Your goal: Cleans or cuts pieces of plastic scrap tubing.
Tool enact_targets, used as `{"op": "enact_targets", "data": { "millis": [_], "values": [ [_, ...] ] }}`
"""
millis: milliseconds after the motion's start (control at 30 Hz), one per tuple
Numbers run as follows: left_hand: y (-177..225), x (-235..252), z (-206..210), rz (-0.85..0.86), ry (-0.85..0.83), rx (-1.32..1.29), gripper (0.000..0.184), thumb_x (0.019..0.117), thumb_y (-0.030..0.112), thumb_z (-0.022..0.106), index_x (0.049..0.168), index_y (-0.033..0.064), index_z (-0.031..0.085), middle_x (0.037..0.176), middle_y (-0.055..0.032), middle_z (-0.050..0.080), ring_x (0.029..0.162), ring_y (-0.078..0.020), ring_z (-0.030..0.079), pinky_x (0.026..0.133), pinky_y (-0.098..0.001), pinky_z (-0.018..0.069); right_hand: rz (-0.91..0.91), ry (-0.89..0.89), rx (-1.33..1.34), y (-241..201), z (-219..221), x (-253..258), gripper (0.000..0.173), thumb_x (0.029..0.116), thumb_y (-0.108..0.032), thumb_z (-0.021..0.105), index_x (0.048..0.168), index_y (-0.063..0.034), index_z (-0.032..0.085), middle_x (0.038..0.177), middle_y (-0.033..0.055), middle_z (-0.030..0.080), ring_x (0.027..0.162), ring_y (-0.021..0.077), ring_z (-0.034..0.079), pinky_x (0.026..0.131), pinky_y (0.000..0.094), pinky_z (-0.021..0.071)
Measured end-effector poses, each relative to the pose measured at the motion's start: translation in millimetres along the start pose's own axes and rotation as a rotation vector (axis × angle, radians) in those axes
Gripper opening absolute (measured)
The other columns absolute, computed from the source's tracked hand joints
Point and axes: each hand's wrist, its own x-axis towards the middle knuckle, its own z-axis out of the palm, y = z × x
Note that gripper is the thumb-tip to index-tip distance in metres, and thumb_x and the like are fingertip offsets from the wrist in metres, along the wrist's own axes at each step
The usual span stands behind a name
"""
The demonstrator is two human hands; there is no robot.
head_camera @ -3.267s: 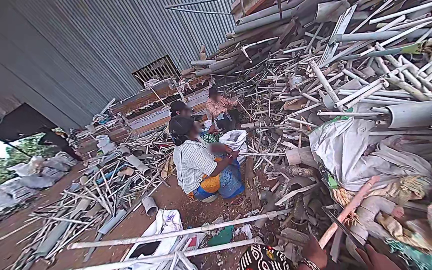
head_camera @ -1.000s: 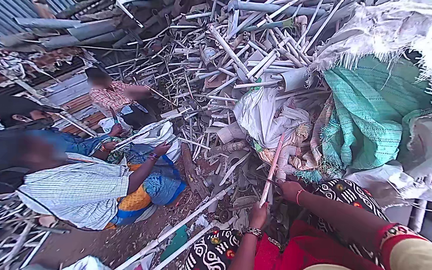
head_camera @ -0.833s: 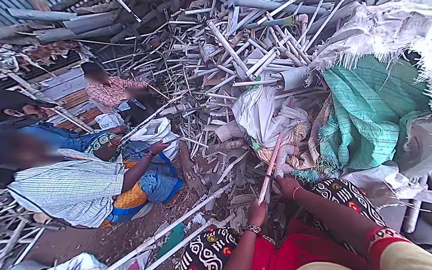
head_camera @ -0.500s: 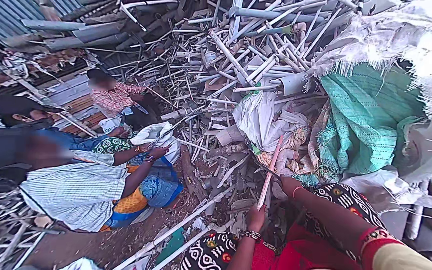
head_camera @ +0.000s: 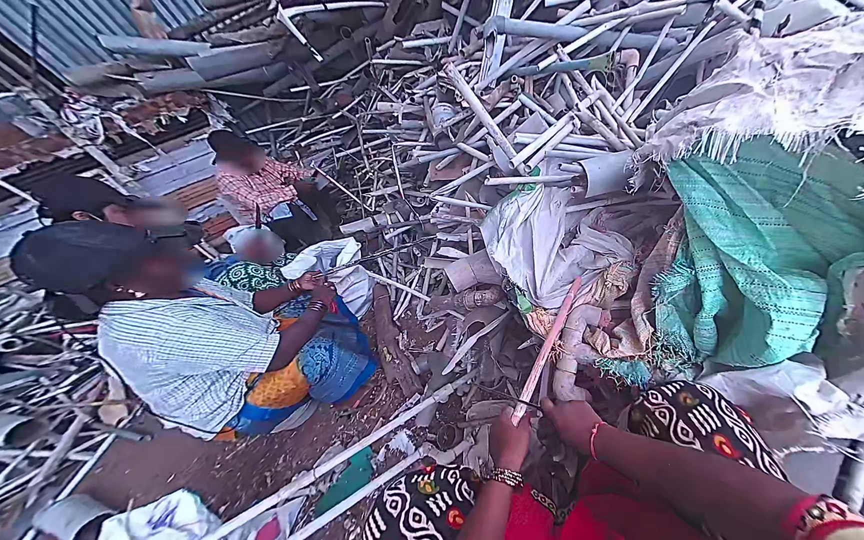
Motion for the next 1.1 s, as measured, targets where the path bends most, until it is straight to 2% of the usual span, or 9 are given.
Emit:
{"op": "enact_targets", "data": {
  "millis": [67,200,333,433,567,767,900,1000,1100],
  "values": [
    [1.4,-0.5,2.3,-0.004,-0.012,0.005,0.045,0.1073,0.034,0.058,0.134,-0.0023,0.062,0.129,-0.0256,0.067,0.125,-0.0381,0.063,0.108,-0.0542,0.0475,0.036,0.031,0.033,8.2,10.6,5.7,0.040,0.1118,-0.023,0.042,0.147,-0.0040,0.043,0.124,0.0290,0.065,0.114,0.0483,0.066,0.091,0.0625,0.0534],
    [1.1,-2.5,0.1,0.023,0.009,-0.008,0.044,0.1069,0.032,0.059,0.135,-0.0022,0.061,0.127,-0.0261,0.067,0.123,-0.0388,0.064,0.108,-0.0547,0.0475,0.312,0.144,0.221,48.8,-9.6,34.6,0.047,0.1132,-0.038,0.037,0.148,-0.0063,0.043,0.126,0.0265,0.066,0.118,0.0452,0.066,0.094,0.0601,0.0537],
    [0.2,-0.2,-23.6,0.038,-0.014,-0.016,0.046,0.1113,0.033,0.049,0.137,-0.0044,0.059,0.126,-0.0287,0.066,0.122,-0.0412,0.063,0.108,-0.0567,0.0460,0.070,0.021,0.145,24.9,-13.6,11.2,0.043,0.1115,-0.023,0.040,0.150,-0.0031,0.040,0.128,0.0294,0.064,0.116,0.0491,0.065,0.093,0.0632,0.0519],
    [4.6,-2.8,-50.0,0.086,-0.064,0.066,0.047,0.1134,0.029,0.042,0.146,-0.0039,0.051,0.127,-0.0313,0.065,0.122,-0.0438,0.063,0.108,-0.0589,0.0456,-0.108,-0.001,0.099,6.4,-8.7,2.7,0.042,0.1125,-0.028,0.038,0.146,-0.0025,0.046,0.128,0.0298,0.064,0.113,0.0496,0.066,0.090,0.0640,0.0520],
    [15.3,-17.6,-91.9,0.180,-0.172,0.144,0.047,0.1106,0.021,0.050,0.149,-0.0054,0.043,0.126,-0.0323,0.063,0.119,-0.0436,0.063,0.106,-0.0577,0.0468,-0.019,0.061,0.213,22.1,-33.0,10.8,0.047,0.1129,-0.035,0.037,0.146,-0.0021,0.045,0.123,0.0281,0.066,0.113,0.0476,0.067,0.092,0.0615,0.0523],
    [-3.7,-19.9,-126.4,0.371,-0.091,-0.071,0.034,0.1040,0.013,0.053,0.132,-0.0069,0.057,0.113,-0.0220,0.066,0.100,-0.0271,0.066,0.093,-0.0450,0.0528,0.010,0.317,0.422,51.5,-49.3,8.6,0.050,0.1116,-0.039,0.042,0.139,0.0023,0.050,0.104,0.0254,0.071,0.100,0.0446,0.071,0.086,0.0596,0.0539],
    [3.6,-13.1,-110.9,0.254,-0.127,0.086,0.040,0.1057,0.015,0.058,0.139,-0.0063,0.054,0.125,-0.0312,0.064,0.119,-0.0428,0.063,0.106,-0.0576,0.0470,0.016,0.267,0.433,63.9,-32.9,23.3,0.049,0.1112,-0.039,0.044,0.136,0.0030,0.052,0.099,0.0265,0.071,0.097,0.0464,0.071,0.085,0.0609,0.0542],
    [13.3,-8.3,-103.9,0.118,-0.201,0.202,0.046,0.1060,0.016,0.059,0.146,-0.0026,0.048,0.129,-0.0316,0.063,0.124,-0.0457,0.061,0.107,-0.0620,0.0455,0.003,0.273,0.442,69.6,-19.9,33.2,0.048,0.1115,-0.037,0.045,0.134,0.0042,0.052,0.096,0.0274,0.070,0.095,0.0472,0.071,0.083,0.0609,0.0540],
    [28.9,-11.8,-106.3,0.085,-0.206,0.320,0.046,0.1008,0.010,0.064,0.142,-0.0046,0.048,0.129,-0.0316,0.062,0.123,-0.0465,0.061,0.104,-0.0624,0.0472,-0.018,0.301,0.487,71.7,-15.8,30.4,0.044,0.1119,-0.033,0.044,0.130,0.0052,0.053,0.090,0.0263,0.068,0.089,0.0457,0.070,0.080,0.0607,0.0534]
  ]
}}
